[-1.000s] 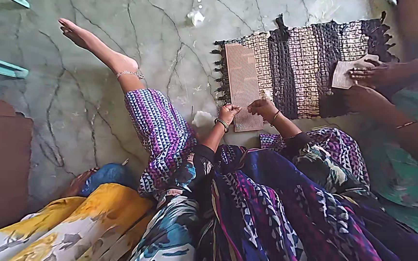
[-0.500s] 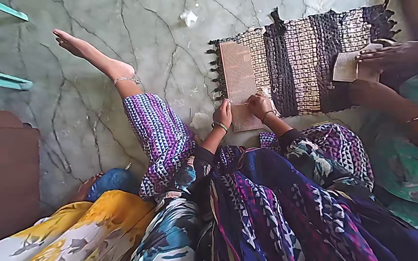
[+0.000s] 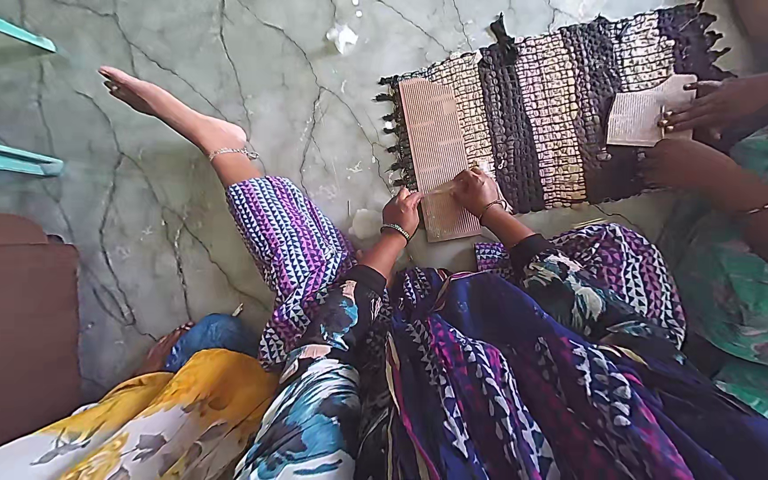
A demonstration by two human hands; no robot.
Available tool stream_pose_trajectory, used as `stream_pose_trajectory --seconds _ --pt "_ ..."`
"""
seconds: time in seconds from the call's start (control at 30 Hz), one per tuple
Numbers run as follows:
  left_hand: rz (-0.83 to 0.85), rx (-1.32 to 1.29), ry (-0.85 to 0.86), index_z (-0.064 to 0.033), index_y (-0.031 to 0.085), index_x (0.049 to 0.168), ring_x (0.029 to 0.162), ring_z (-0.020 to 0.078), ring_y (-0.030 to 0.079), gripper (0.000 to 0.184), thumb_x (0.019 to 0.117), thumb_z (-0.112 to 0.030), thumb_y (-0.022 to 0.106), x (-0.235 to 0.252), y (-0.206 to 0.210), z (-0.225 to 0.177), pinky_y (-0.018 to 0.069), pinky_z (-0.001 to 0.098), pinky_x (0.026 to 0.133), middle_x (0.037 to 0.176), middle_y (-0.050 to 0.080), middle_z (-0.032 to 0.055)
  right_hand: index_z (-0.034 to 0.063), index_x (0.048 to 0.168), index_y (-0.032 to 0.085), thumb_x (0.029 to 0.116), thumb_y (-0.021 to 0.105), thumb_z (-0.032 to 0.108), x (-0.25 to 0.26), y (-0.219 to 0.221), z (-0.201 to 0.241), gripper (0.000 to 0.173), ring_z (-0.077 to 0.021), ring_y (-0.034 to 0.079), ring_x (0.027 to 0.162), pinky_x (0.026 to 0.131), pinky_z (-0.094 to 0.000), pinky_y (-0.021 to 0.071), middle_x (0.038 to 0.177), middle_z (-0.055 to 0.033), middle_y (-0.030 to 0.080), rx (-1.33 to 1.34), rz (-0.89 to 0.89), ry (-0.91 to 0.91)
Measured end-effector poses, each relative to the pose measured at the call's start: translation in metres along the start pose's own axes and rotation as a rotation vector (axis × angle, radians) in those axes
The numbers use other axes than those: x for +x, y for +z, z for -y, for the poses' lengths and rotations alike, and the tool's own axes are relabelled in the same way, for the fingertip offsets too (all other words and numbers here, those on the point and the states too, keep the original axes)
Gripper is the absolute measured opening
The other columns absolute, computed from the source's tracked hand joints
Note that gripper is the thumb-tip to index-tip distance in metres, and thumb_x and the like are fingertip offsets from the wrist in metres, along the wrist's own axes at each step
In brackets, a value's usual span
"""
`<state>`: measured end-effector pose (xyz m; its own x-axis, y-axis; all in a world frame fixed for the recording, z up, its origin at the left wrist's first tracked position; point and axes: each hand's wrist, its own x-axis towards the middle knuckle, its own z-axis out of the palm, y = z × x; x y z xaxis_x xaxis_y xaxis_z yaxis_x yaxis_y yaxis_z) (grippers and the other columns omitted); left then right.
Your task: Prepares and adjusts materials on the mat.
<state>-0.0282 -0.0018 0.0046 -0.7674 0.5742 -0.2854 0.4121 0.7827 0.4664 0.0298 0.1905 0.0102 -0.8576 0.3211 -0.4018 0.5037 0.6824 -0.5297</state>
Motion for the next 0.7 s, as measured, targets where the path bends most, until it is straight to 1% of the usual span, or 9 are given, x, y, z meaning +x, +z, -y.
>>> stream_pose_trajectory --seconds 0.07,0.2,0.3,0.43,0.5,0.6,0.7 --pt "0.002 0.055 -0.010 -0.0067 0.072 0.129 0.112 0.0410 0.068 0.034 0.1079 -0.010 0.046 -0.0006 -0.0019 -0.0046 0.0530 0.0541 0.098 0.123 0.067 0.0267 0.0012 0.122 0.068 0.0917 0.074 0.018 0.0011 0.0017 -0.0016 0.035 -0.0429 0.063 0.116 0.098 -0.0624 0.0480 0.123 -0.0247 0.065 -0.003 -0.002 -0.004" --pt "0.009 0.115 -0.013 -0.0079 0.071 0.130 0.112 0.0400 0.068 0.035 0.1068 -0.008 0.046 0.0016 -0.0040 -0.0065 0.0526 0.0532 0.099 0.121 0.068 0.0254 0.0020 0.122 0.068 0.0919 0.074 0.019 0.0008 0.0021 -0.0017 0.035 -0.0426 0.063 0.115 0.099 -0.0625 0.0469 0.123 -0.0244 0.065 -0.006 -0.009 -0.002" --pt "0.027 0.105 -0.009 -0.0070 0.070 0.131 0.115 0.0400 0.067 0.035 0.1074 -0.009 0.045 0.0022 -0.0052 -0.0059 0.0517 0.0532 0.101 0.124 0.067 0.0259 0.0017 0.123 0.068 0.0926 0.073 0.019 -0.0005 0.0013 -0.0003 0.035 -0.0430 0.063 0.116 0.099 -0.0627 0.0464 0.123 -0.0250 0.065 -0.010 -0.004 0.001" --pt "-0.054 0.061 0.029 -0.0046 0.072 0.128 0.109 0.0410 0.069 0.034 0.1073 -0.009 0.046 -0.0003 -0.0001 -0.0016 0.0535 0.0536 0.097 0.118 0.069 0.0263 0.0018 0.123 0.068 0.0930 0.074 0.020 -0.0012 0.0002 0.0008 0.035 -0.0438 0.063 0.117 0.100 -0.0635 0.0462 0.125 -0.0254 0.064 -0.012 -0.001 0.006" --pt "-0.049 0.046 0.019 -0.0050 0.072 0.129 0.110 0.0406 0.069 0.034 0.1076 -0.009 0.045 -0.0012 -0.0013 -0.0016 0.0530 0.0534 0.098 0.119 0.068 0.0263 0.0013 0.122 0.068 0.0927 0.074 0.020 -0.0007 0.0010 -0.0001 0.036 -0.0440 0.063 0.116 0.098 -0.0634 0.0471 0.124 -0.0255 0.065 -0.016 -0.005 -0.002" --pt "-0.068 0.029 0.011 -0.0052 0.072 0.130 0.109 0.0404 0.069 0.035 0.1075 -0.009 0.045 -0.0008 0.0006 -0.0015 0.0530 0.0525 0.097 0.119 0.068 0.0265 0.0011 0.122 0.068 0.0927 0.074 0.021 -0.0007 0.0006 0.0008 0.036 -0.0441 0.063 0.116 0.100 -0.0632 0.0467 0.124 -0.0256 0.065 -0.012 -0.001 0.010" --pt "-0.055 0.056 -0.007 -0.0056 0.071 0.131 0.111 0.0404 0.069 0.035 0.1072 -0.008 0.046 0.0005 0.0026 -0.0034 0.0529 0.0525 0.098 0.122 0.068 0.0265 0.0019 0.123 0.068 0.0922 0.074 0.020 -0.0018 0.0008 0.0008 0.036 -0.0443 0.062 0.117 0.099 -0.0633 0.0470 0.125 -0.0255 0.064 -0.036 -0.027 -0.010"
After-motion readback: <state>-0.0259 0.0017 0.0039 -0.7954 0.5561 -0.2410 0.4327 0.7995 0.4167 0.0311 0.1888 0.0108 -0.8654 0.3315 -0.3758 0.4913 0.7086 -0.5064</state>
